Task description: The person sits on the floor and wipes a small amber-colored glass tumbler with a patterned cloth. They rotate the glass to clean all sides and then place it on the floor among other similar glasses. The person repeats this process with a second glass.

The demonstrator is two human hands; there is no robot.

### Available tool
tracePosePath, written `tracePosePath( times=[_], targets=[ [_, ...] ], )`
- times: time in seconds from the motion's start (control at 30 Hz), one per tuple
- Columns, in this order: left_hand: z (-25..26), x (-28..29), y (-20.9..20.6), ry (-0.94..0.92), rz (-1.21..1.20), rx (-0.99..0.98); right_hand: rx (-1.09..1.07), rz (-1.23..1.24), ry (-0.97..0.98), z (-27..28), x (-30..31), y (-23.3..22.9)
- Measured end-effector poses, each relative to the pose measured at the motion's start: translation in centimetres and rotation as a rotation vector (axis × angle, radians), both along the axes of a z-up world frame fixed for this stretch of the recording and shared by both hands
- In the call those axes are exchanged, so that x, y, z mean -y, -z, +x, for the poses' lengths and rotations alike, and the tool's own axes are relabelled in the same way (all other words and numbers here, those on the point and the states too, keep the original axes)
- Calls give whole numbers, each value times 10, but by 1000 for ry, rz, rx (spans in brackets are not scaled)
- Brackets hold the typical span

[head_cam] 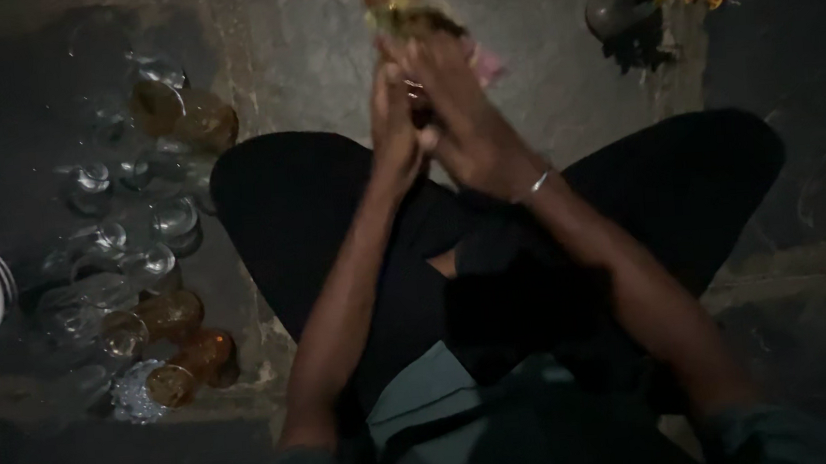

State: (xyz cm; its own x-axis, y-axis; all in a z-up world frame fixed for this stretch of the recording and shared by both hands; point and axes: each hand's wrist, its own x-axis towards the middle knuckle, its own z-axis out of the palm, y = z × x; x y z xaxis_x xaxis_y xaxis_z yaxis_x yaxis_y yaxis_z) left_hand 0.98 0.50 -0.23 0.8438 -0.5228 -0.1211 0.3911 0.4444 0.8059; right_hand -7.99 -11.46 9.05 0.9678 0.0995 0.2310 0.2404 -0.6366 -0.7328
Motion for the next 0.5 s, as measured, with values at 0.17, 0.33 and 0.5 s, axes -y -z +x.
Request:
tracePosePath(
  times=[0.17, 0.33, 0.5],
  targets=[
    [18, -9, 9, -127, 10, 60, -66, -112, -26, -10, -29, -6],
    [10, -4, 6, -26, 80, 238, 26, -10, 130, 8, -19, 11],
    [15, -10, -14, 49, 316, 547, -104, 888, 36, 13, 8, 10]
  ],
)
